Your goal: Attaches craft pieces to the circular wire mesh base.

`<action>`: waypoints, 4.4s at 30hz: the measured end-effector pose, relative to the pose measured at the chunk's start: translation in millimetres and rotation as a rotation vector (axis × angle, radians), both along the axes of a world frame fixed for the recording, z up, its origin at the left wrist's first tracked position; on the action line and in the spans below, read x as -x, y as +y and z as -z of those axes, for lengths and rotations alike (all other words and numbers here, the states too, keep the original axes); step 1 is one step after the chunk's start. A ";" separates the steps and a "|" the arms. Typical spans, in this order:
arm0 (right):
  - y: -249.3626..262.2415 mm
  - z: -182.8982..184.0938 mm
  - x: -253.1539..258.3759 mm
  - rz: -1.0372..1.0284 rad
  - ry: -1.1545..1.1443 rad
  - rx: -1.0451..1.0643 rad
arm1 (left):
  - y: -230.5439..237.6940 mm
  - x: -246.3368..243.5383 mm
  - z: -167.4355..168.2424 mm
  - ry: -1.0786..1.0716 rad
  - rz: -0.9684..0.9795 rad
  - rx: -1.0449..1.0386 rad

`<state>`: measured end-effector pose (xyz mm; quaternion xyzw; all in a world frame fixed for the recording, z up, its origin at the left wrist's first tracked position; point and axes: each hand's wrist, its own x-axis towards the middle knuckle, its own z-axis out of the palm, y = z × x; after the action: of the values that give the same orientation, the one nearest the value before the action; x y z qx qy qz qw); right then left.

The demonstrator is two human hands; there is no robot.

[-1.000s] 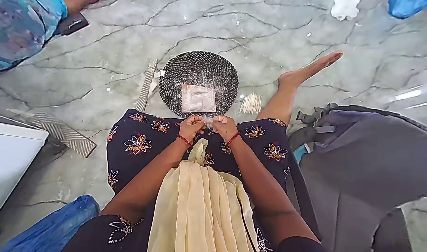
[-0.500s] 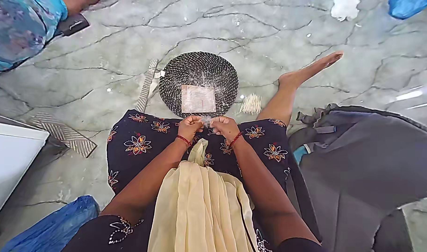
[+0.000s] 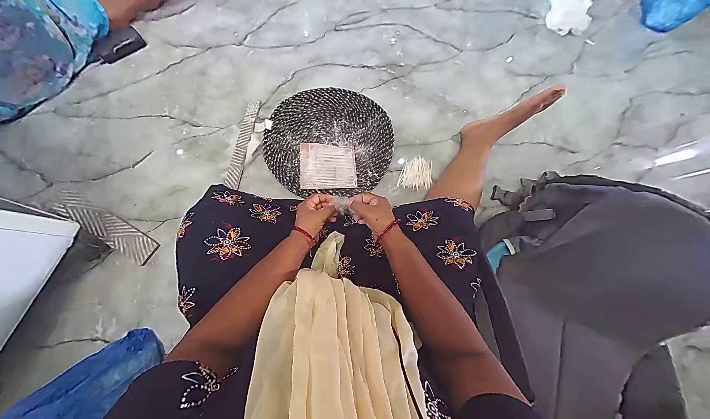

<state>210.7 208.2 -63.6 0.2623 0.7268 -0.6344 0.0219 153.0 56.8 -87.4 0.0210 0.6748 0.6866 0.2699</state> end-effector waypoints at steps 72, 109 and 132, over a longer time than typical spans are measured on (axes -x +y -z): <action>57.8 54.2 135.8 0.100 -0.211 -0.337 | 7.3 166.4 14.4 0.265 0.446 1.005; -24.2 32.8 130.7 -0.788 -0.428 -0.989 | 5.8 155.9 -0.5 0.160 0.464 1.018; -26.7 44.6 137.8 -0.864 -0.488 -1.169 | 7.5 162.0 -3.6 0.108 0.459 0.980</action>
<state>72.9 181.4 -108.2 0.0564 0.9566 -0.0061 0.2858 -9.0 64.4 -83.8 0.0750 0.9069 0.2127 0.3559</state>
